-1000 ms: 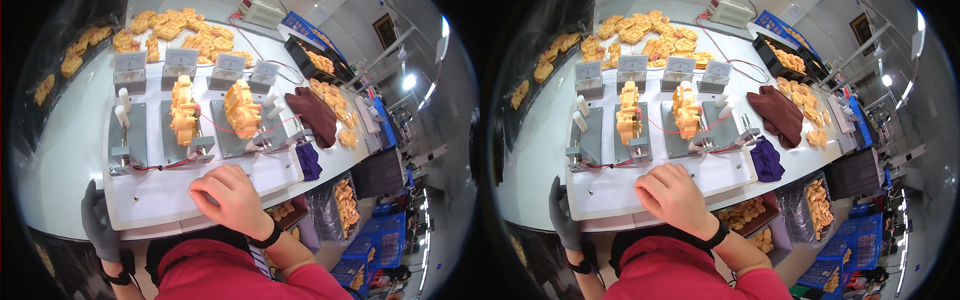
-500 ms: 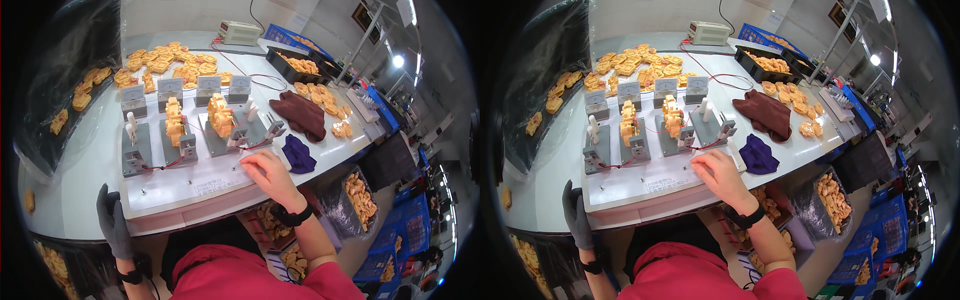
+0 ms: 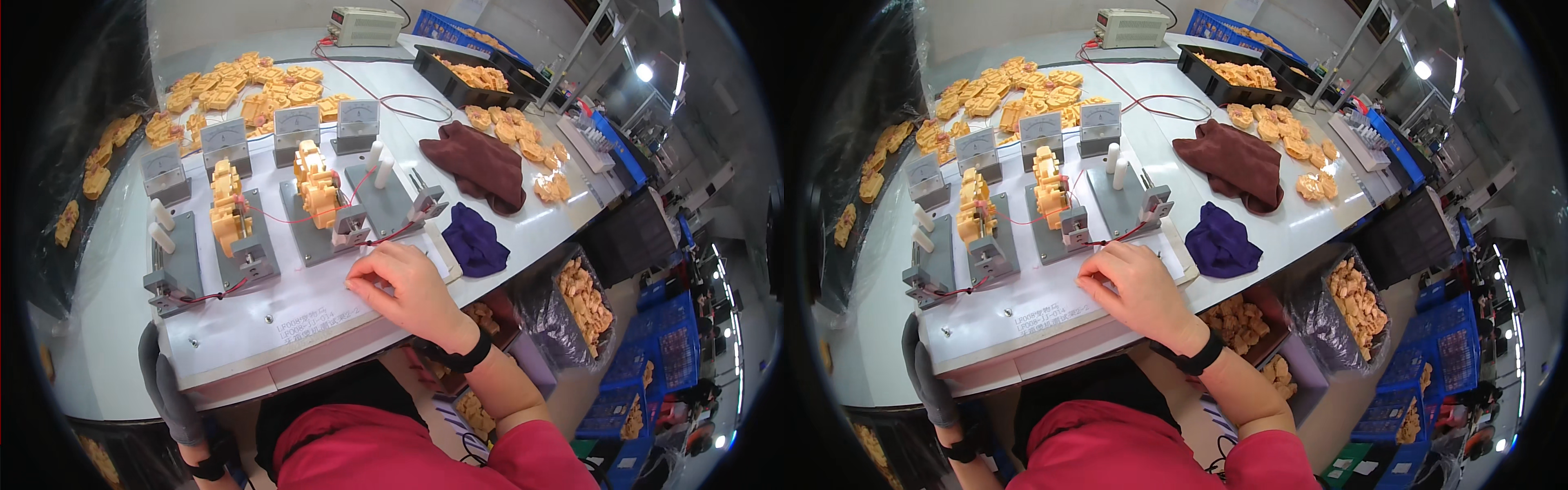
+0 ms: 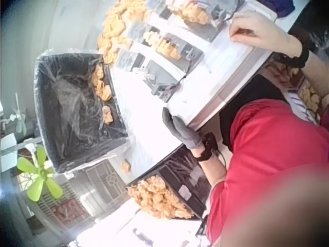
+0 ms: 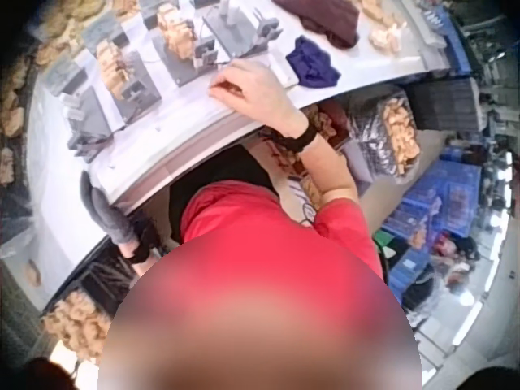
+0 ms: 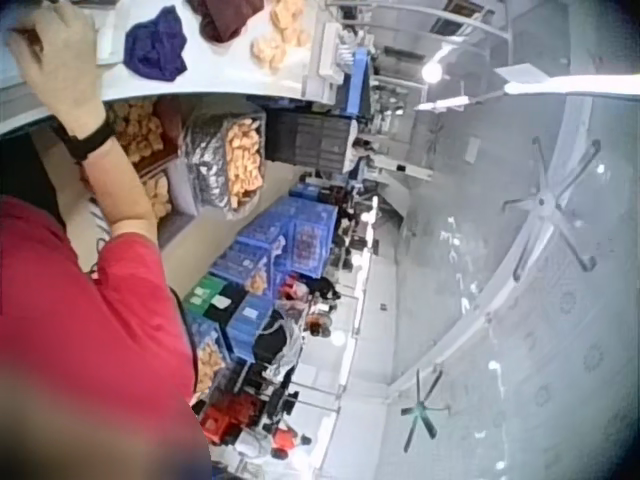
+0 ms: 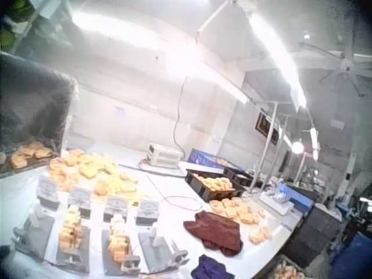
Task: Testing plastic toy components using a manual jig and meters.
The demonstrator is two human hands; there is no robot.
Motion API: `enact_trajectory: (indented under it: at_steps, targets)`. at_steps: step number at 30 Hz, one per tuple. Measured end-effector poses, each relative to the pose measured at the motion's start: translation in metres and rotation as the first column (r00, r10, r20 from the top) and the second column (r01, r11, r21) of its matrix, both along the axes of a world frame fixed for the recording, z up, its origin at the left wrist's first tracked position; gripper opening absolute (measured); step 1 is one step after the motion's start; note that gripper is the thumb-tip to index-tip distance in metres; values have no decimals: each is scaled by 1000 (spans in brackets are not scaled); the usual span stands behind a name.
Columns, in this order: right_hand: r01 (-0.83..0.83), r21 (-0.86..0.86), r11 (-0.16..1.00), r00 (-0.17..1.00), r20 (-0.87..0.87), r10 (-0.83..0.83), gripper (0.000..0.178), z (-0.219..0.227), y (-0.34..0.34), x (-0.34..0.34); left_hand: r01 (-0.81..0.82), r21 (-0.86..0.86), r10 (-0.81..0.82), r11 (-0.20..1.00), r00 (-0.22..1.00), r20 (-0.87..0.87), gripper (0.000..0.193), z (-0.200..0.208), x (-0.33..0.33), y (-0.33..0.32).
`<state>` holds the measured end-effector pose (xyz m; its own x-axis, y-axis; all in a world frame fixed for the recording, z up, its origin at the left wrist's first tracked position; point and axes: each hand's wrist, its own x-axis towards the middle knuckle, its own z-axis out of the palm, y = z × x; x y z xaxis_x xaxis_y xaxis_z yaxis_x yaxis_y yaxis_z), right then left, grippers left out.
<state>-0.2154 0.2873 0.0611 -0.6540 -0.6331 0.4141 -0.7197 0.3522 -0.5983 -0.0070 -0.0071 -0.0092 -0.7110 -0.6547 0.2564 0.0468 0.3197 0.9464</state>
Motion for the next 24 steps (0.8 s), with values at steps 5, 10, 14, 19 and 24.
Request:
enact_trajectory:
  at_steps: [5, 10, 14, 19, 24]
  targets:
    - [24, 22, 999, 990, -143, -20, 9, -7, 1, -1, -2, 51, 2, 999, 1000, -5, 54, -5, 2, -2]
    - [25, 33, 999, 988, -154, -20, 10, -4, 1, 1, 133, 568, 54, 812, 952, -301, 55, -2, 4, -4]
    - [18, 33, 999, 985, -173, -12, 10, -4, 0, 1, 634, 771, 518, -60, 680, -519, 56, 1, 8, -9]
    - [4, 15, 1000, 981, -194, -1, 11, -7, 0, 0, 811, 401, 740, -426, 567, -362, 57, -5, 10, -19]
    - [4, 8, 1000, 982, -189, -2, 10, -6, 0, 1, 828, 317, 762, -464, 555, -335, 56, -4, 11, -18]
